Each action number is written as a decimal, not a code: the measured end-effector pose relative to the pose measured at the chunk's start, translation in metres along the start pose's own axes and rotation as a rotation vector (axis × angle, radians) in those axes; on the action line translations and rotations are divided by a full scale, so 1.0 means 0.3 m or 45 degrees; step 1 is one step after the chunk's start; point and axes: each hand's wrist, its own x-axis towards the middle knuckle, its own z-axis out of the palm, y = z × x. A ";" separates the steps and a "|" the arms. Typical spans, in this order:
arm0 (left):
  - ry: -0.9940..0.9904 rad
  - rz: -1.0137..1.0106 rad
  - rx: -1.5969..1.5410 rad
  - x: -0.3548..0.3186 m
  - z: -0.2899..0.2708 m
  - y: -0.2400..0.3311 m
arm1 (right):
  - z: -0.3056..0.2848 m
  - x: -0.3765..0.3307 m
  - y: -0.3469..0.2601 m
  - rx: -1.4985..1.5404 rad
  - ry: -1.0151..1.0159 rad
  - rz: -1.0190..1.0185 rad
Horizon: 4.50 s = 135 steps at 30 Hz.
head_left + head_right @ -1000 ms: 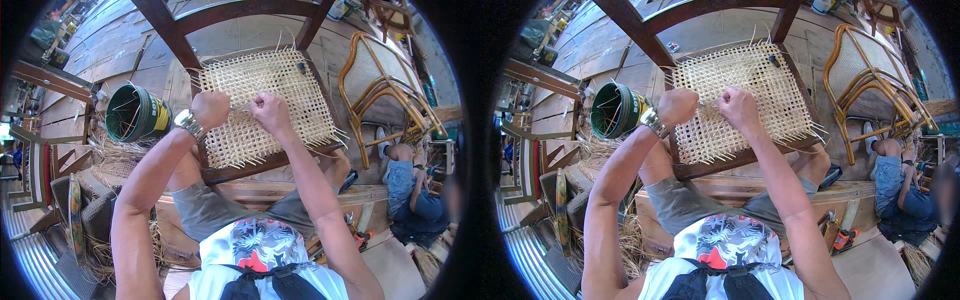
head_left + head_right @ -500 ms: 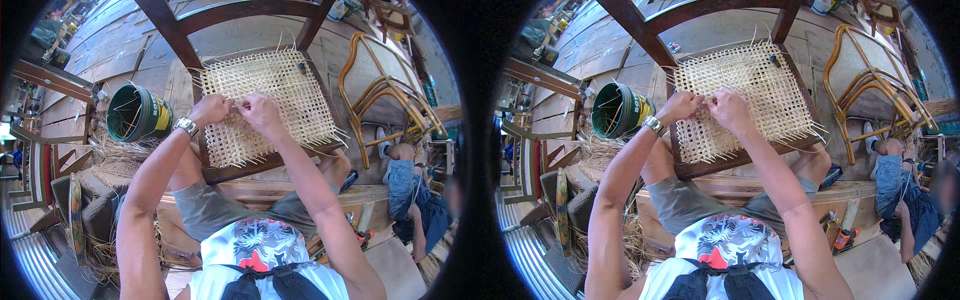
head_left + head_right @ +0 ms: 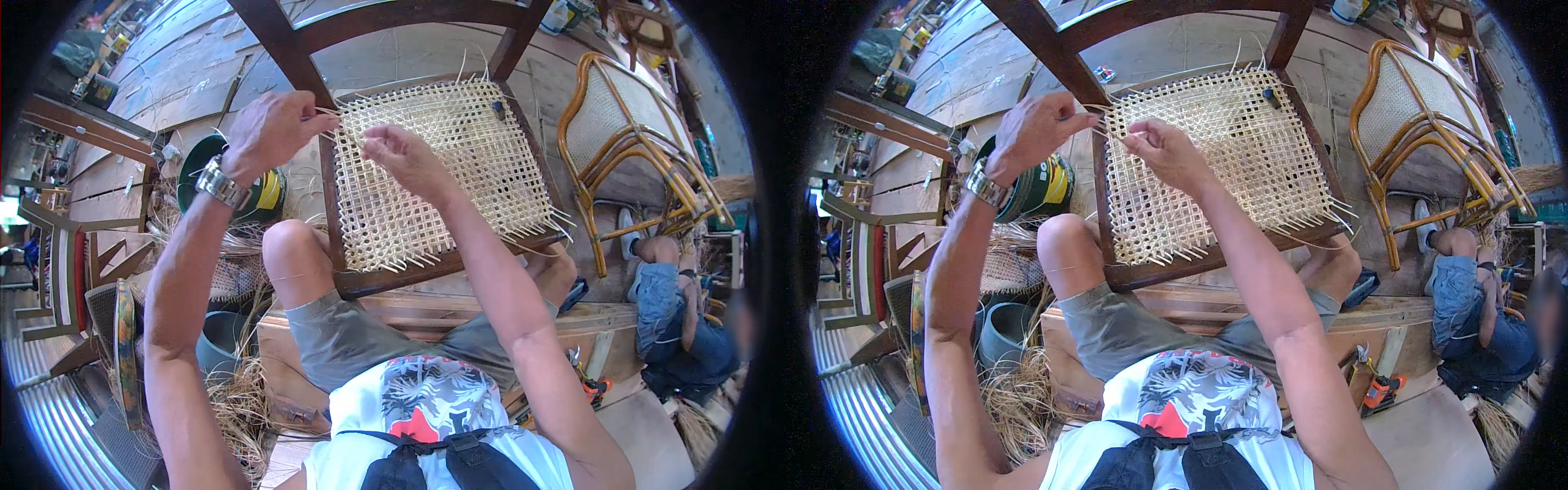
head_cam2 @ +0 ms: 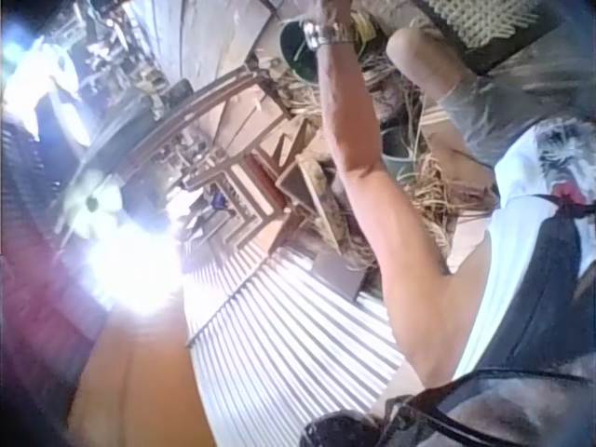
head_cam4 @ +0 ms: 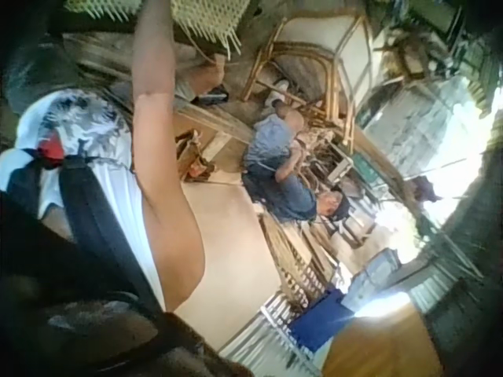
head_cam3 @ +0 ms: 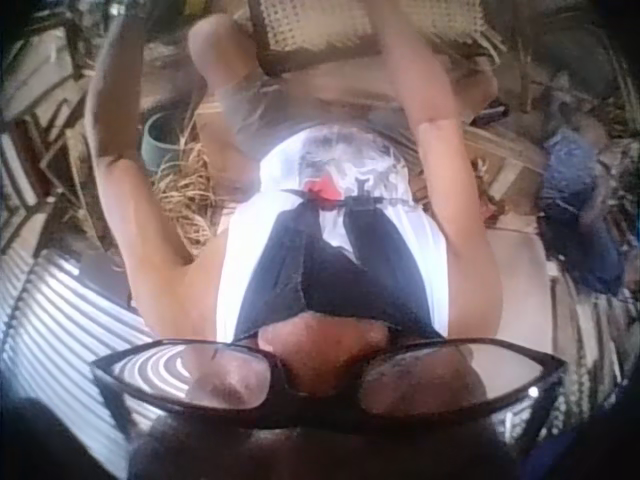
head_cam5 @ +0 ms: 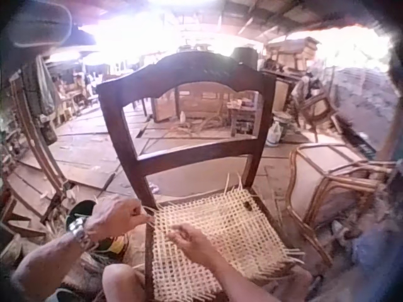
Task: Weaving a cane or wicker seat for a wooden chair frame.
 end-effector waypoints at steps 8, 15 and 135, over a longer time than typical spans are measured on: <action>-0.294 0.031 -0.147 -0.004 0.264 0.049 | -0.038 -0.057 0.022 -0.654 0.176 0.014; -0.404 0.141 0.076 0.021 0.320 0.087 | -0.080 -0.072 0.005 -0.667 0.161 0.077; -0.486 -0.199 -0.409 0.103 0.427 -0.091 | 0.101 0.090 -0.043 -0.843 -0.191 0.474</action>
